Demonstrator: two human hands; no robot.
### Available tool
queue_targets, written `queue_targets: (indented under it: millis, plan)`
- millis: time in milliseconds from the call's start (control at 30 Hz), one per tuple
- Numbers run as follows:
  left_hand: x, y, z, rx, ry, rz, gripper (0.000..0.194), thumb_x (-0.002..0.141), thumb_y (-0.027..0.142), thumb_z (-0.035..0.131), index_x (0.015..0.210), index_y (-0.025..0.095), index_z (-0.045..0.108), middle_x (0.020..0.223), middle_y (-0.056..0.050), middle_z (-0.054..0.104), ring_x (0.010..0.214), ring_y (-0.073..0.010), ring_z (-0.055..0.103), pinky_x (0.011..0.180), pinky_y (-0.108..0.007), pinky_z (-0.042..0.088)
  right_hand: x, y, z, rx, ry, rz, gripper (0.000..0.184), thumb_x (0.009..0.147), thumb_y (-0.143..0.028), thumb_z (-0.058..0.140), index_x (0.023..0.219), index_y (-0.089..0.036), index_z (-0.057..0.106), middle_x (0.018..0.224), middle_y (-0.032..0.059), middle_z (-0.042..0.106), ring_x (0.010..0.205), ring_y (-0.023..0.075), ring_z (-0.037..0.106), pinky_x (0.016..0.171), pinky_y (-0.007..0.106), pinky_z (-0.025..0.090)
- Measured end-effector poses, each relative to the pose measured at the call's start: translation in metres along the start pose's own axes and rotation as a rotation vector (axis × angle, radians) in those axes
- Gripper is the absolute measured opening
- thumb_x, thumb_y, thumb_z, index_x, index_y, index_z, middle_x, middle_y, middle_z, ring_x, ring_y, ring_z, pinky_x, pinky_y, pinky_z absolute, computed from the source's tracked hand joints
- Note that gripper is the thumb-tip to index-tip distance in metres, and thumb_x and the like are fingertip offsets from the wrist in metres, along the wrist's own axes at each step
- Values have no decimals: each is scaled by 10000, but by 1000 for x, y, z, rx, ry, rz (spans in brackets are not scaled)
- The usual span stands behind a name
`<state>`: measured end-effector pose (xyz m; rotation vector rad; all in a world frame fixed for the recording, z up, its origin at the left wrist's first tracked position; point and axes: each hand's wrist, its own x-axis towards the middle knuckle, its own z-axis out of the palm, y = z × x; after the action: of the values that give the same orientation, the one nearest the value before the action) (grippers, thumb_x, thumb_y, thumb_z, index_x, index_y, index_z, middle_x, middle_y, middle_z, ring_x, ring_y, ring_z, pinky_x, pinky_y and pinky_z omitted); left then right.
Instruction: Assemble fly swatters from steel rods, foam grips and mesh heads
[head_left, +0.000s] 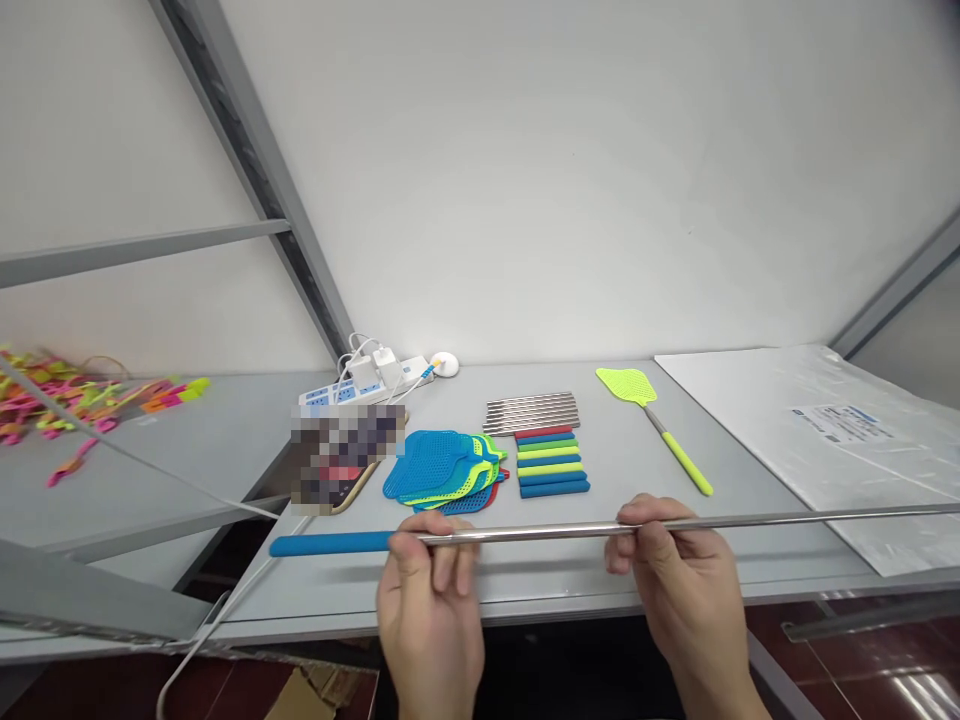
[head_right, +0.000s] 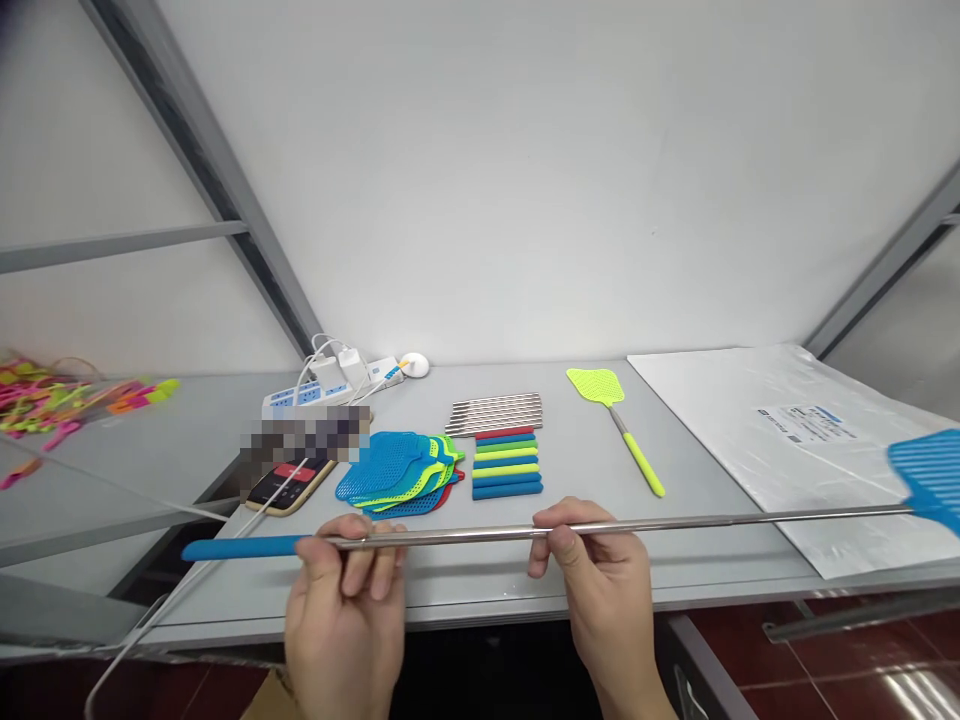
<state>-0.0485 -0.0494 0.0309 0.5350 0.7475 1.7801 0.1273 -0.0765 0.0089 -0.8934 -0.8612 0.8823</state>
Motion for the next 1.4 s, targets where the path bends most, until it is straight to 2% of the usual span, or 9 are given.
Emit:
queue_targets:
  millis: [233, 467, 633, 833, 933, 1067, 1200, 1333, 1400]
  plan:
    - [16, 35, -12, -75, 126, 141, 323, 915, 445, 639, 779, 152, 629, 529, 80, 307, 441, -55, 301, 568, -195, 455, 9, -21, -24, 119, 275, 42, 231, 799, -400, 770, 773, -176, 716, 648, -13, 516, 518, 88, 486, 486, 251, 436]
    - [6, 13, -3, -30, 38, -48, 278, 886, 438, 683, 849, 165, 647, 540, 89, 320, 434, -42, 331, 564, -214, 455, 15, -25, -55, 131, 432, 50, 263, 753, -406, 808, 798, -171, 699, 614, -35, 474, 520, 83, 456, 480, 230, 426]
    - [12, 12, -5, -32, -35, -125, 239, 885, 382, 663, 788, 166, 633, 491, 94, 287, 413, -45, 296, 529, -205, 429, 14, -22, -72, 140, 456, 6, 208, 800, -378, 774, 820, -192, 685, 669, -30, 479, 557, 90, 453, 511, 240, 428]
    - [33, 22, -15, -69, 80, -31, 268, 911, 374, 601, 728, 179, 589, 462, 90, 310, 391, -51, 246, 471, -170, 391, 19, -31, -95, 134, 501, -58, 204, 769, -324, 795, 764, -180, 651, 693, -28, 459, 552, 87, 424, 487, 240, 400]
    - [32, 18, -10, -102, 123, 26, 276, 917, 356, 609, 707, 191, 542, 474, 95, 313, 397, -58, 225, 488, -170, 412, 18, -30, -87, 142, 494, -61, 226, 770, -341, 800, 757, -179, 644, 707, -31, 483, 537, 69, 417, 487, 227, 395]
    - [7, 1, 4, -63, 175, -27, 312, 879, 407, 670, 696, 206, 516, 510, 99, 330, 389, -49, 255, 495, -179, 432, 6, -12, -45, 51, 359, 25, 243, 711, -369, 847, 763, -188, 693, 728, -3, 589, 500, 68, 433, 507, 261, 430]
    - [-14, -14, 11, 4, 38, -144, 376, 893, 523, 628, 712, 203, 546, 511, 94, 297, 401, -53, 289, 494, -209, 431, -4, 8, -13, 58, 91, 144, 149, 805, -371, 770, 841, -231, 736, 622, -17, 568, 519, 104, 456, 560, 294, 436]
    - [-5, -10, 5, -30, 39, -59, 326, 908, 467, 631, 739, 191, 589, 489, 97, 282, 404, -51, 277, 504, -196, 427, -2, 6, -17, 16, -122, 87, 165, 814, -362, 757, 900, -222, 772, 607, -2, 541, 598, 149, 510, 574, 307, 413]
    - [3, -4, 3, -85, 95, -75, 312, 920, 440, 618, 735, 191, 583, 483, 98, 284, 392, -50, 256, 479, -184, 407, 2, 1, -24, 74, -128, 48, 148, 838, -359, 732, 907, -233, 765, 623, -5, 531, 599, 147, 517, 567, 306, 415]
